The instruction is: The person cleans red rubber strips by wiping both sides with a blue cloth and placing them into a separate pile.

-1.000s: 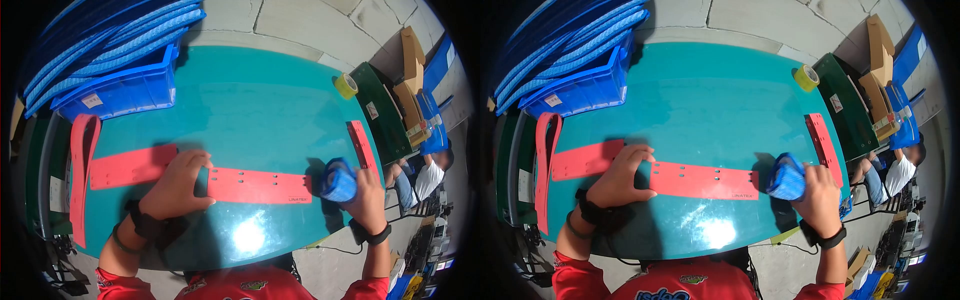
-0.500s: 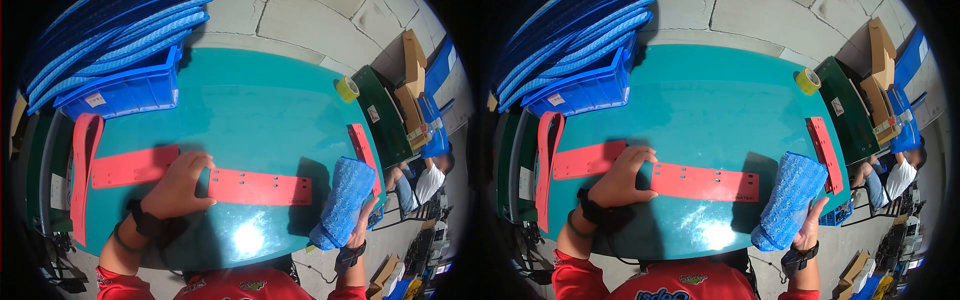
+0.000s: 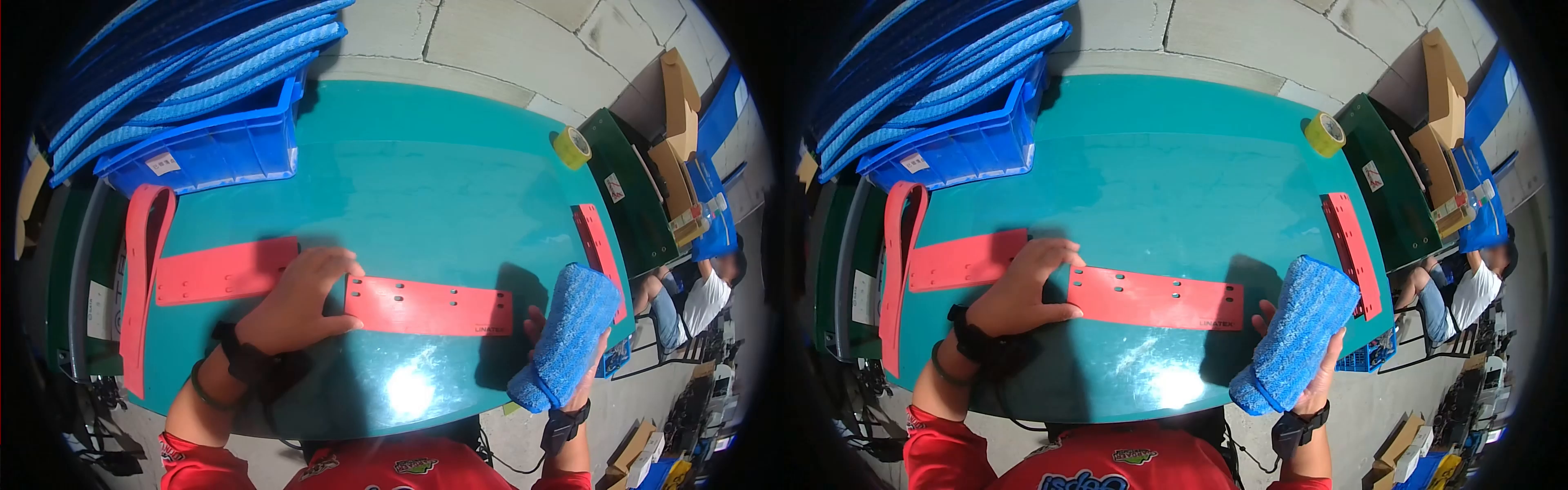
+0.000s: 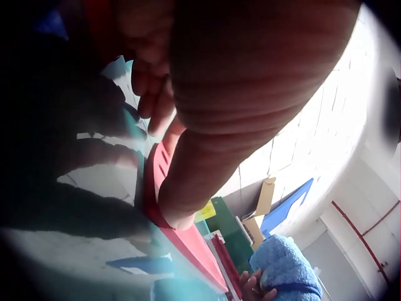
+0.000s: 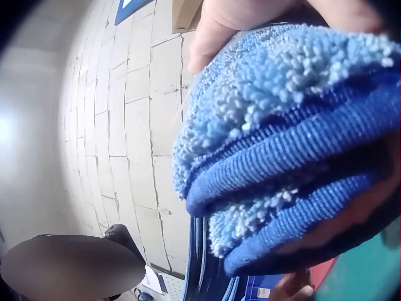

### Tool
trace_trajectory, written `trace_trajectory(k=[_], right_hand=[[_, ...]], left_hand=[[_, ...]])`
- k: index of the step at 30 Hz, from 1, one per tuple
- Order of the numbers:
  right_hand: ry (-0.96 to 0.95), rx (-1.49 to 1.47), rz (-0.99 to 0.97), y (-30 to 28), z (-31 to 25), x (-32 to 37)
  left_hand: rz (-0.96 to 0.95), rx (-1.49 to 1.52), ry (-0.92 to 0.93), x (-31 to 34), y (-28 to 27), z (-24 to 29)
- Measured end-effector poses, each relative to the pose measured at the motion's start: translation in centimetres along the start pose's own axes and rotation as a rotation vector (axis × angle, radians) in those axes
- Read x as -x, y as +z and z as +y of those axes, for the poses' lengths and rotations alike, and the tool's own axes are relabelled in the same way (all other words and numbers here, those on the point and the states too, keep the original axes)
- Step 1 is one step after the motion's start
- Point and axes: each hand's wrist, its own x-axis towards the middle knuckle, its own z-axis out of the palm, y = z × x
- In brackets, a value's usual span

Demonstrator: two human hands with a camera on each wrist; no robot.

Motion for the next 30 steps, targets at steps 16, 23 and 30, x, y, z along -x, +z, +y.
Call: trace_trajectory(k=[16,23,30], right_hand=[[0.098,0.041,-0.090,0.7,0.8,-3.1],[0.010,0.250,-0.055,-4.5,0.9,-2.7],[-0.086,0.397,-0.212,-2.1,0.0,-2.0]], left_hand=[[0.032,0.516,-0.075,-0.1,-1.1,1.9],[-0.048,0.632,-0.049,0.0,-1.0,1.6],[0.025,0.590,0.100,-0.3,-0.9,1.6]])
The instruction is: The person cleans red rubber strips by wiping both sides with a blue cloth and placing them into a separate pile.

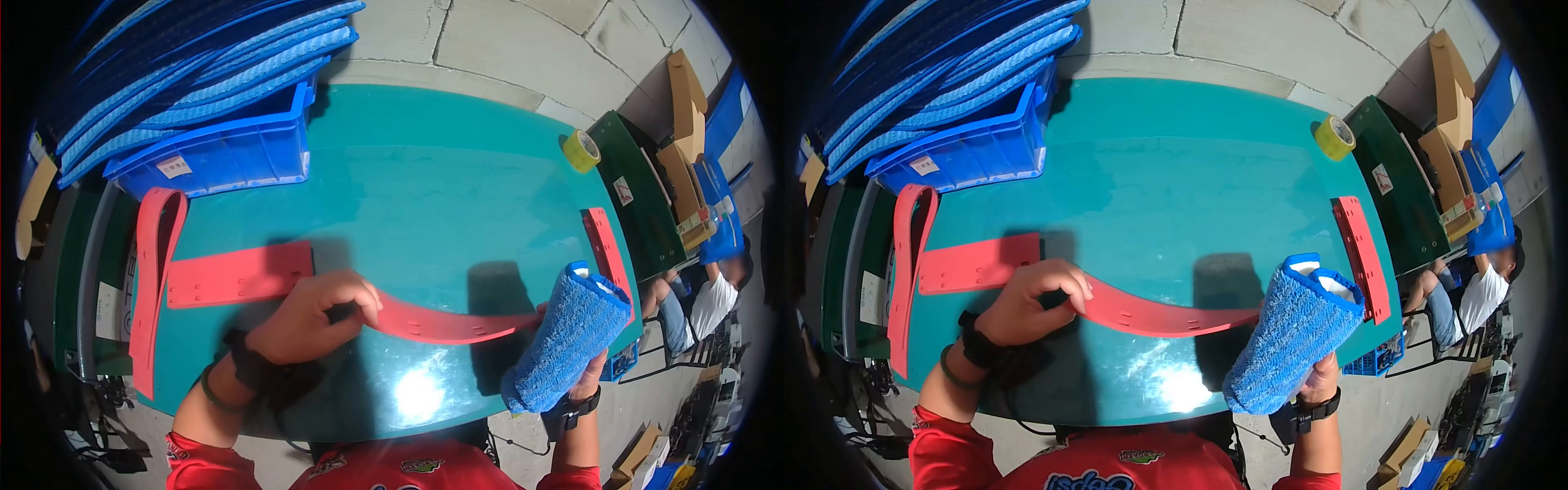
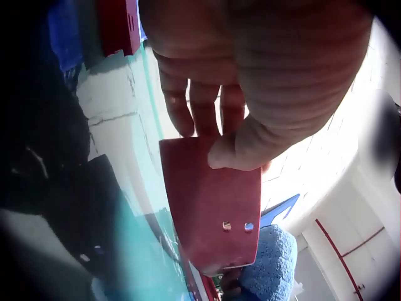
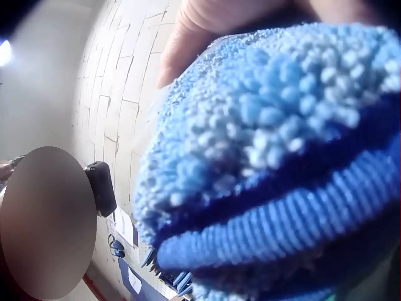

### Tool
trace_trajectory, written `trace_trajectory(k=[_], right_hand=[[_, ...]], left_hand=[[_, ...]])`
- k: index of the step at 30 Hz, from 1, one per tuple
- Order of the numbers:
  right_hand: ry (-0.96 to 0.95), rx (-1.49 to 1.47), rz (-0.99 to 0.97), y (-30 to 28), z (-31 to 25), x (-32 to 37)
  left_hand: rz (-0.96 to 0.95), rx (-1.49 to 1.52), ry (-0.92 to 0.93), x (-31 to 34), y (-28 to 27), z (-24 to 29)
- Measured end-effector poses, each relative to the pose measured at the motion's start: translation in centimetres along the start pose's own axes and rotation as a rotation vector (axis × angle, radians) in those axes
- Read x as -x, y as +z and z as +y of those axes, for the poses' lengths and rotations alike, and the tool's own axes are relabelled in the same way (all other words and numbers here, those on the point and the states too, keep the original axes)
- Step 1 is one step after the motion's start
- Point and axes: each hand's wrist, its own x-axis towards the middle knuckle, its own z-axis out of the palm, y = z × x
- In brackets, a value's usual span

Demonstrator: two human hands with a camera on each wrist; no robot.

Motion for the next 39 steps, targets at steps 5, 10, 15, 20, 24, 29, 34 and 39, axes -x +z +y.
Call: trace_trajectory(k=[5,10,15,20,24,29,34,39], right_hand=[[-0.019,0.078,0.022,-2.7,-0.1,0.0],[0.025,-0.033,0.037,-2.4,-1.5,0.7],[-0.066,0.198,0.215,-1.1,-4.6,0.9],[-0.157,0.857,0.264,1.0,-8.5,-0.5],[-0.221,1.637,0.196,0.1,-8.3,-1.3],[-0.281,1.797,0.200,2.2,-7.1,-0.9],[-0.168,1.783,0.274,3.0,-7.1,-1.5],[-0.323,1.690,0.242,4.9,-7.8,-1.6]], left_hand=[[-0.078,-0.120,0.062,-0.1,0.1,0.3],[-0.456,-0.319,0.000,0.1,-0.2,-0.3],[-0.325,-0.444,0.034,0.4,0.2,0.2],[-0.305,-0.507,-0.036,0.3,0.5,0.1],[-0.291,-0.479,-0.069,0.1,0.7,0.2],[-0.277,-0.463,-0.101,0.1,0.8,0.2],[-0.226,-0.539,-0.056,0.6,0.6,-0.1],[-0.205,-0.590,-0.048,1.0,-0.2,-0.3]])
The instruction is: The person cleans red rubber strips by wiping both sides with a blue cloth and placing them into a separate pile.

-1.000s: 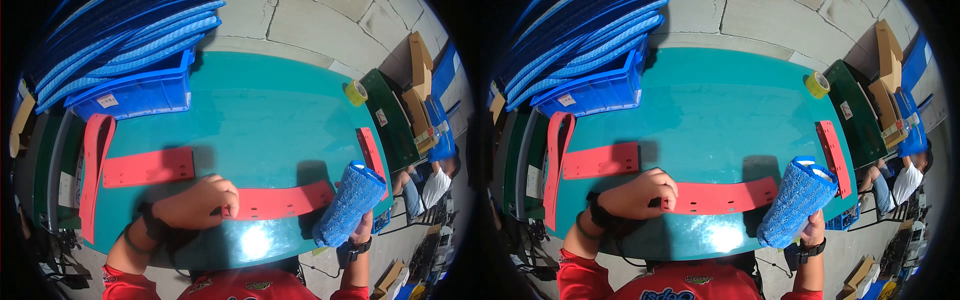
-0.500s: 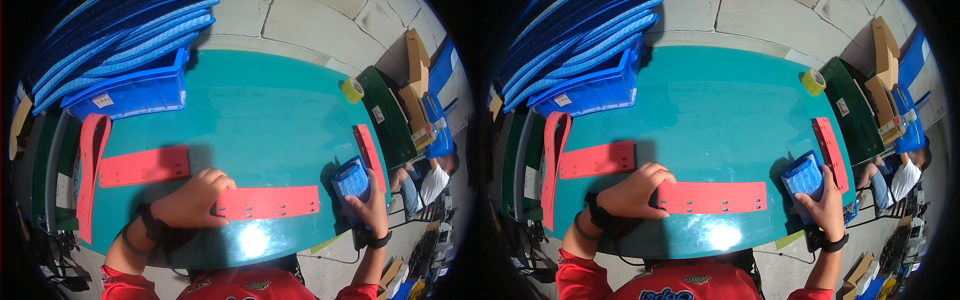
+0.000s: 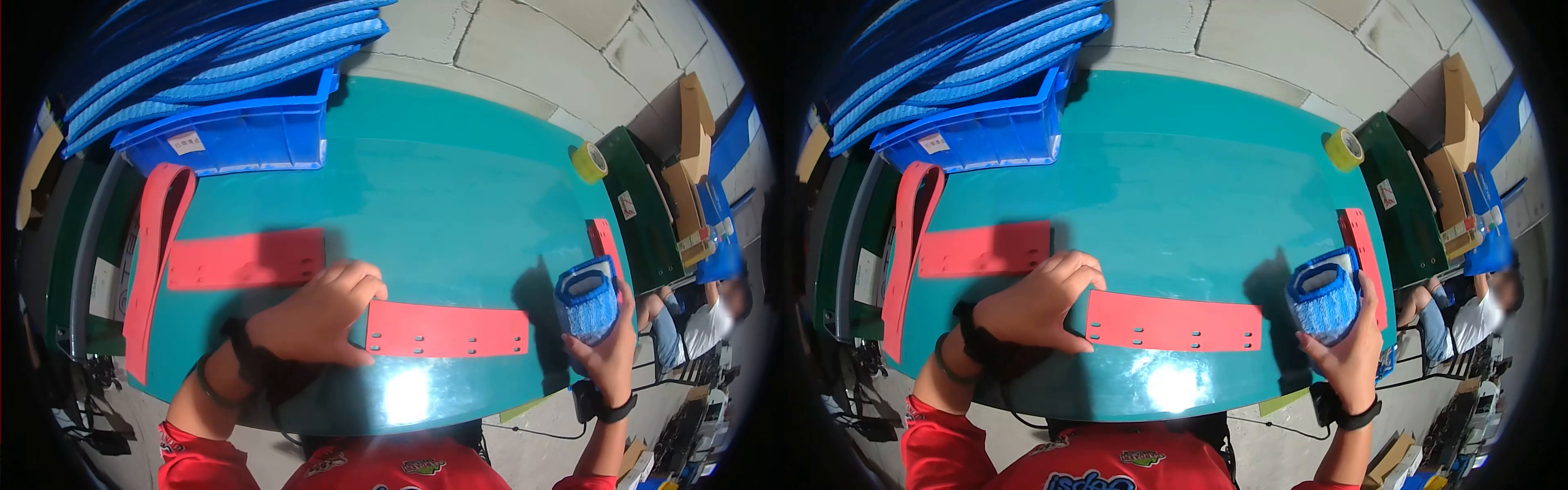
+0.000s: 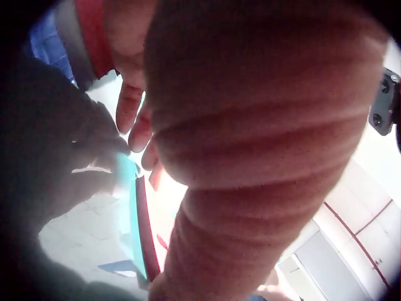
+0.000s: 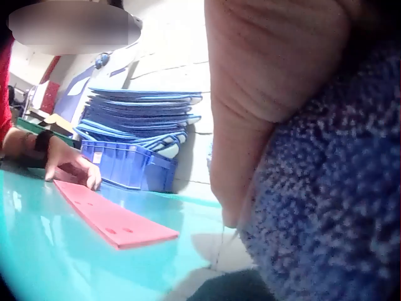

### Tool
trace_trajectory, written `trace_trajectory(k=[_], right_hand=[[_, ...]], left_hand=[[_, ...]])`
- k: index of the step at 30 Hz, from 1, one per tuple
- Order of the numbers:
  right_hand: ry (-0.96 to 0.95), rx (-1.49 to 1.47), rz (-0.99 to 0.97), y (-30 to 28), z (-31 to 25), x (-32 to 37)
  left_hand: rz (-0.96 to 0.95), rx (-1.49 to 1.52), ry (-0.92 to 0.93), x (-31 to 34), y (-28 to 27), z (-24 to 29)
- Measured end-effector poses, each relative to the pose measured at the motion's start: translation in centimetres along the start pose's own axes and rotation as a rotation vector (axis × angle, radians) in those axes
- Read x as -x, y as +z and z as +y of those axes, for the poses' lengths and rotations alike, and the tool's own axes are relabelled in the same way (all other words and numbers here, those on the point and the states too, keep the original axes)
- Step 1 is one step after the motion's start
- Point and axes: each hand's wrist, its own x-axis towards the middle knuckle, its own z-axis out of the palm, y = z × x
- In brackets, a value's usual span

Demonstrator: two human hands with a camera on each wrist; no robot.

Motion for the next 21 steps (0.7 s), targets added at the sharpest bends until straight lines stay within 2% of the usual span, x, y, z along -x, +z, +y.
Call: trace_trajectory(k=[2,3,4,8,10,12,17,20,21], right_hand=[[-0.183,-0.209,-0.027,0.1,-2.2,0.0],[-0.186,-0.252,-0.102,0.3,-3.5,0.3],[-0.280,-0.124,-0.154,0.3,-5.5,0.2],[-0.622,-0.006,-0.418,1.9,-10.9,-1.3],[-0.726,0.007,-0.446,2.6,-13.2,-2.0],[-0.832,0.061,-0.389,3.9,-14.5,-2.4],[-0.920,0.176,-0.238,6.1,-14.5,-2.2],[-0.951,0.233,-0.250,4.8,-13.2,-2.2],[-0.873,0.207,-0.306,4.2,-12.6,-2.1]], left_hand=[[0.012,0.017,0.020,0.0,0.2,-0.2],[0.012,0.018,0.016,0.1,0.3,-0.3],[0.018,0.019,0.022,0.0,0.3,-0.4],[0.084,0.028,0.060,0.0,0.6,-0.6],[0.094,0.032,0.061,0.1,0.8,-0.8],[0.101,0.038,0.066,0.1,0.9,-0.8],[0.118,0.045,0.080,0.0,1.0,-0.8],[0.125,0.015,0.082,0.1,1.0,-1.0],[0.103,0.021,0.062,0.2,1.0,-0.9]])
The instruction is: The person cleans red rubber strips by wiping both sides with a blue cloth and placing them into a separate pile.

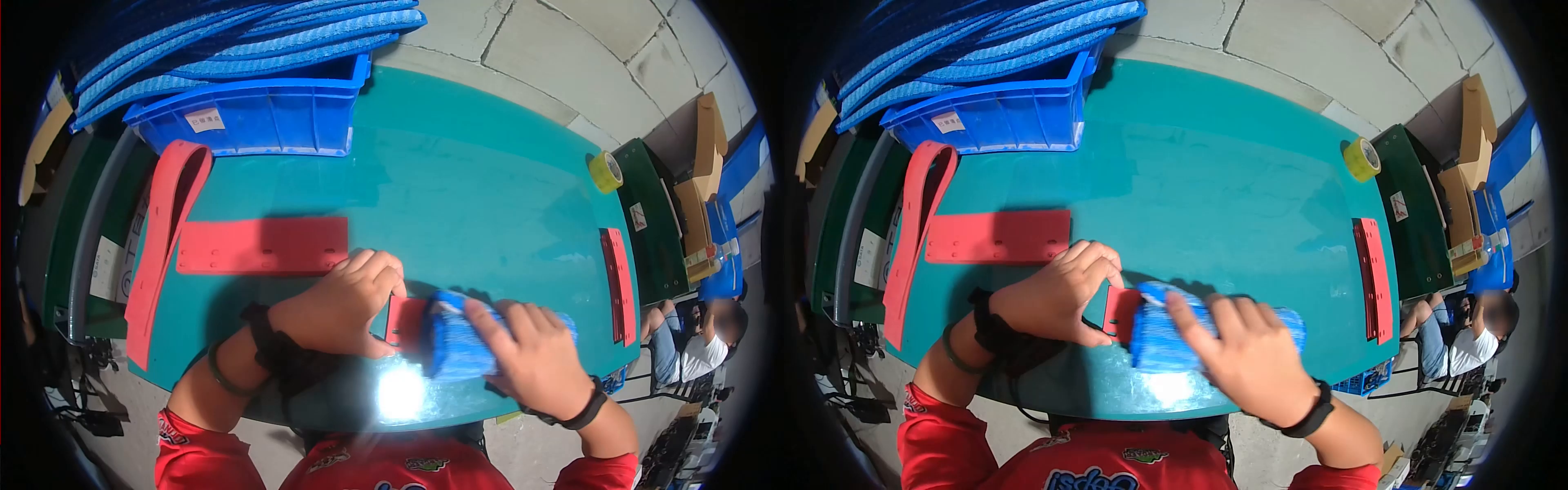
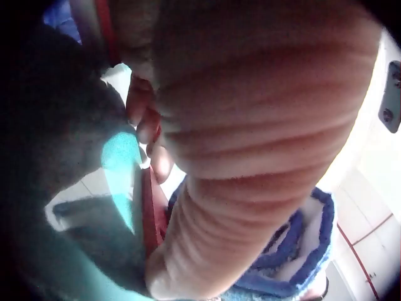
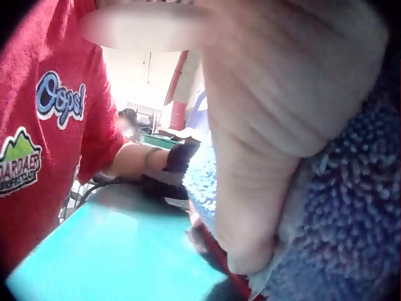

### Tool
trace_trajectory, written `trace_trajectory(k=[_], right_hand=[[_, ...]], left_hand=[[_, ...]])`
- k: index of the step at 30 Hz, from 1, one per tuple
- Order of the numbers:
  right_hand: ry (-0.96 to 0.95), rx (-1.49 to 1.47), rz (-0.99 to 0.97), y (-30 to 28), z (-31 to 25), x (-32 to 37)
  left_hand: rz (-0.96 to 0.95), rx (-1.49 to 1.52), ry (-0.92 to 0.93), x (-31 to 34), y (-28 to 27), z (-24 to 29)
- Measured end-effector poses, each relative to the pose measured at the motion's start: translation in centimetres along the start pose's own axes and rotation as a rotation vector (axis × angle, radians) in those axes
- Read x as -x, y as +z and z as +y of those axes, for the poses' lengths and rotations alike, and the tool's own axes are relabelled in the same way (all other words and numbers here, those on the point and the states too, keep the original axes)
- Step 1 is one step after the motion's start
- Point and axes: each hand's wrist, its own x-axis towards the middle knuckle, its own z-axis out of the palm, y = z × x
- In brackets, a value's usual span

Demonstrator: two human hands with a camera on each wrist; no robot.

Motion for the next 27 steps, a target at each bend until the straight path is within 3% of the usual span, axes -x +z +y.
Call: trace_trajectory(k=[7,10,13,17,25,27], right_hand=[[0.290,-0.042,-0.196,-2.7,4.2,5.0],[0.392,-0.024,-0.183,-3.7,4.7,5.6],[0.338,-0.115,-0.028,-3.0,4.1,4.3],[0.254,-0.133,-0.117,-0.7,3.2,3.6],[0.423,-0.067,-0.124,-2.2,7.2,9.3],[0.472,-0.078,0.000,-2.3,7.1,9.8]], left_hand=[[-0.032,0.034,-0.042,-0.1,-0.2,0.3],[-0.028,0.031,-0.040,-0.2,-0.1,0.3],[-0.039,0.032,-0.044,-0.4,-0.2,0.4],[-0.062,0.045,-0.090,-0.3,-0.3,0.4],[-0.087,0.048,-0.091,-0.5,-0.4,0.5],[-0.093,0.043,-0.089,-0.6,-0.4,0.5]])
